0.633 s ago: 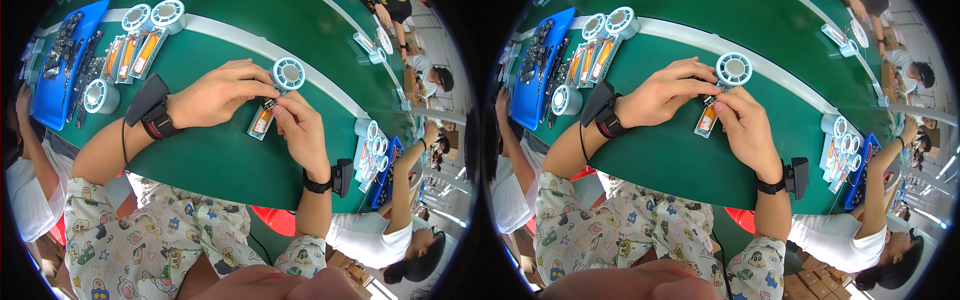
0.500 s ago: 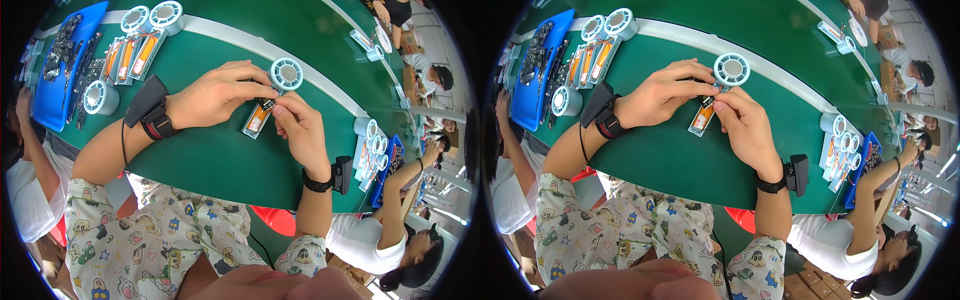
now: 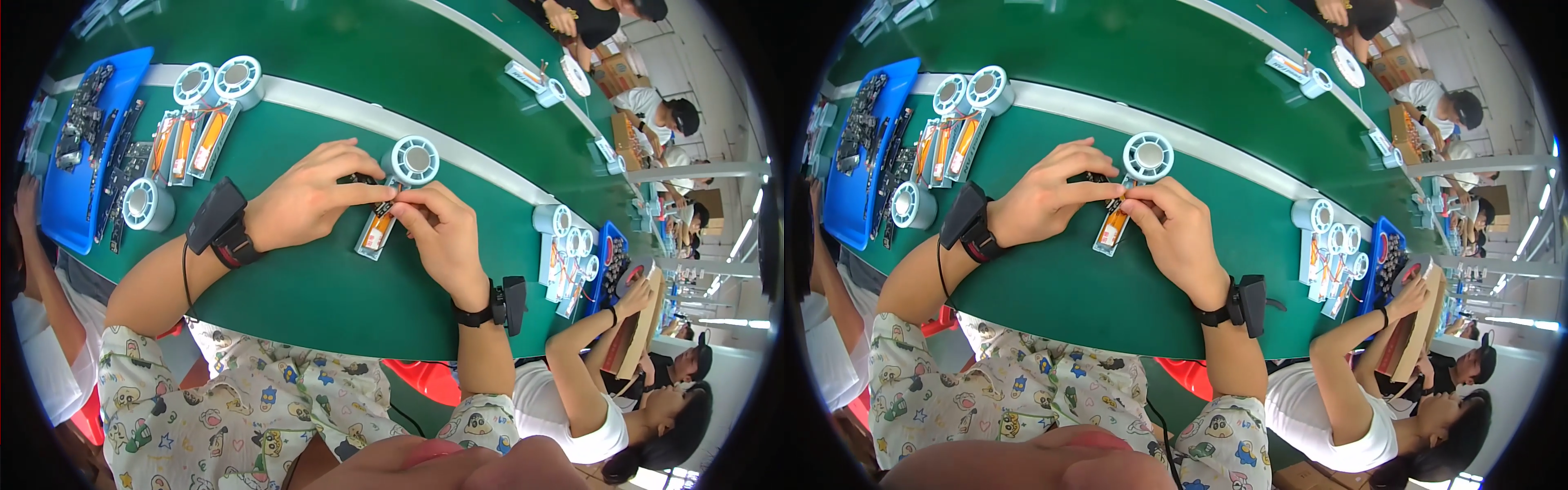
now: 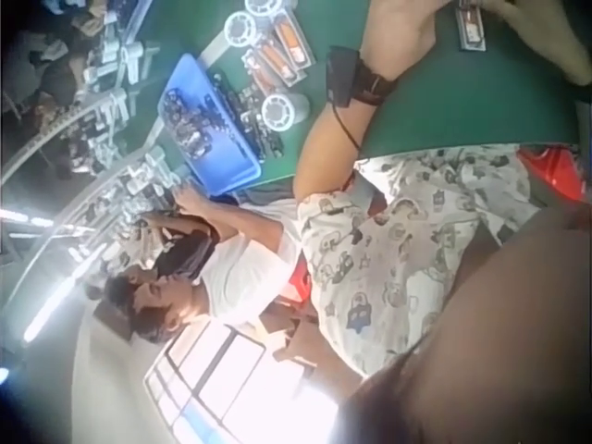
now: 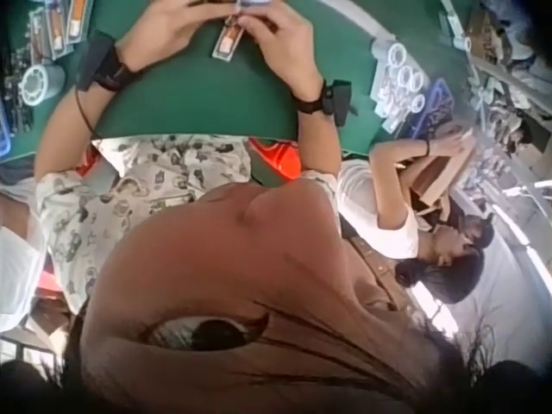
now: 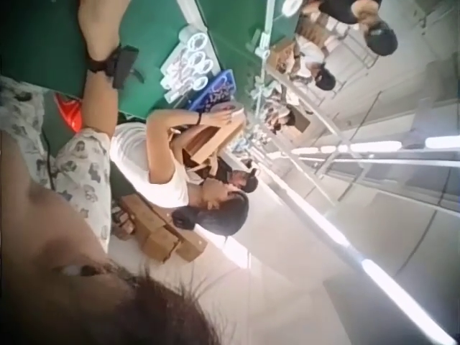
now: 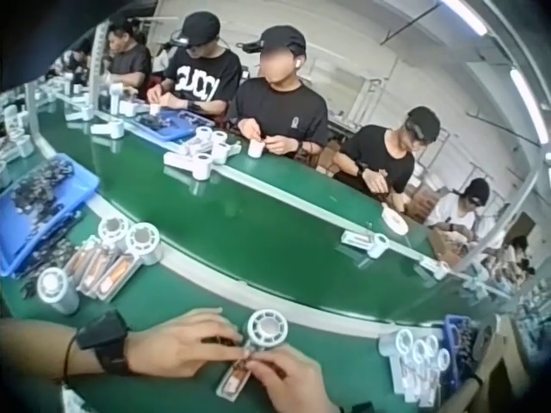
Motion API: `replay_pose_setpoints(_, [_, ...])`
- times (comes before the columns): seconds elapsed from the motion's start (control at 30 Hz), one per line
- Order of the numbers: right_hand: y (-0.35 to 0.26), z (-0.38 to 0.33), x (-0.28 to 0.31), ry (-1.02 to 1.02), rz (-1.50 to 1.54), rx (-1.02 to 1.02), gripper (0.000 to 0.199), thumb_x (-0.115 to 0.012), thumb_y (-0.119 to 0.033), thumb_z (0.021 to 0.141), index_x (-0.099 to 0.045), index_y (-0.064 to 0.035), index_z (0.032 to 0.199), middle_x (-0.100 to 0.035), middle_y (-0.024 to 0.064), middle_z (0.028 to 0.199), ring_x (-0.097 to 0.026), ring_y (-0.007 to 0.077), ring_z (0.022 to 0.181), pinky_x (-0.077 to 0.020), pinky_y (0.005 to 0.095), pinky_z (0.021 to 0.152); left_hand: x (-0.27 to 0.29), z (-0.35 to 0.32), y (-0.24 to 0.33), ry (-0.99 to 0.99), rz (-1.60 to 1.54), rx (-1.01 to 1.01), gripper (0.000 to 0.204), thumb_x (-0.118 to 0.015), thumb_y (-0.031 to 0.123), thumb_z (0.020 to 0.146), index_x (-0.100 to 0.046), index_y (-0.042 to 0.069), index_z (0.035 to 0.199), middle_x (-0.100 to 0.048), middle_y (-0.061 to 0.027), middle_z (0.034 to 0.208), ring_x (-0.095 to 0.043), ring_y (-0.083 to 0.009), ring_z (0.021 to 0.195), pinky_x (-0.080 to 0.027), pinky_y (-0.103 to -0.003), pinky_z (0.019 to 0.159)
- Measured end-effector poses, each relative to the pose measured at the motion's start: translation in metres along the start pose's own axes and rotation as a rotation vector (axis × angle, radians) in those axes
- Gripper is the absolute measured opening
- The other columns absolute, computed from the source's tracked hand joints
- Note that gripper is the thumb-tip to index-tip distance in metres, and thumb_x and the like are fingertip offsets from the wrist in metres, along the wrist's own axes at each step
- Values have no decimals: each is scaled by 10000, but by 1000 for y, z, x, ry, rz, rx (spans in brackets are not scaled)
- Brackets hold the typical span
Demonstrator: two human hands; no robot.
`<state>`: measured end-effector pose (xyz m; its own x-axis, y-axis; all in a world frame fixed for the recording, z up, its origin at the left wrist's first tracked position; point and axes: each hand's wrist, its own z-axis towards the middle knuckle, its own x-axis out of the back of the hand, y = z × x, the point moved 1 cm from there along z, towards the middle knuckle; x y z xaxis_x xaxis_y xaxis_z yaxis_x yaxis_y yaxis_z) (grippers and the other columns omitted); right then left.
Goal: The person assembles a handheld fan by connecting wires to a circuit board and inserting it into the plastic housing. They then peel the backing from an adhesive strip, press it onto the board, and set the unit aside.
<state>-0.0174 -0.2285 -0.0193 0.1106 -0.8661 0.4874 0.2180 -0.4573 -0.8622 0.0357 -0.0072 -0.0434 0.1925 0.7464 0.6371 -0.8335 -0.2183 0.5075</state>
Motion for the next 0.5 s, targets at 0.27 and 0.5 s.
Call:
replay_pose_setpoints(0.27, [-4, 1, 6, -81, 332, -282, 139, -658, -110, 1008, -716, 8, 1056, -631, 12, 857, -585, 75, 677, -493, 223, 591, 5, 4, 6, 30, 78, -59, 548, -690, -101, 708, -723, 117, 1210, -660, -86, 1143, -633, -290, 1095, -485, -448, 1028])
replay_pose_setpoints(0.5, [10, -4, -1, -114, 634, -444, 148, -651, -128, 1016, -707, 6, 1049, -623, 22, 784, -583, 85, 667, -490, 235, 594, 2, -2, 5, 49, 72, -67, 561, -700, -87, 694, -729, 131, 1209, -673, -64, 1112, -642, -272, 1065, -492, -413, 958])
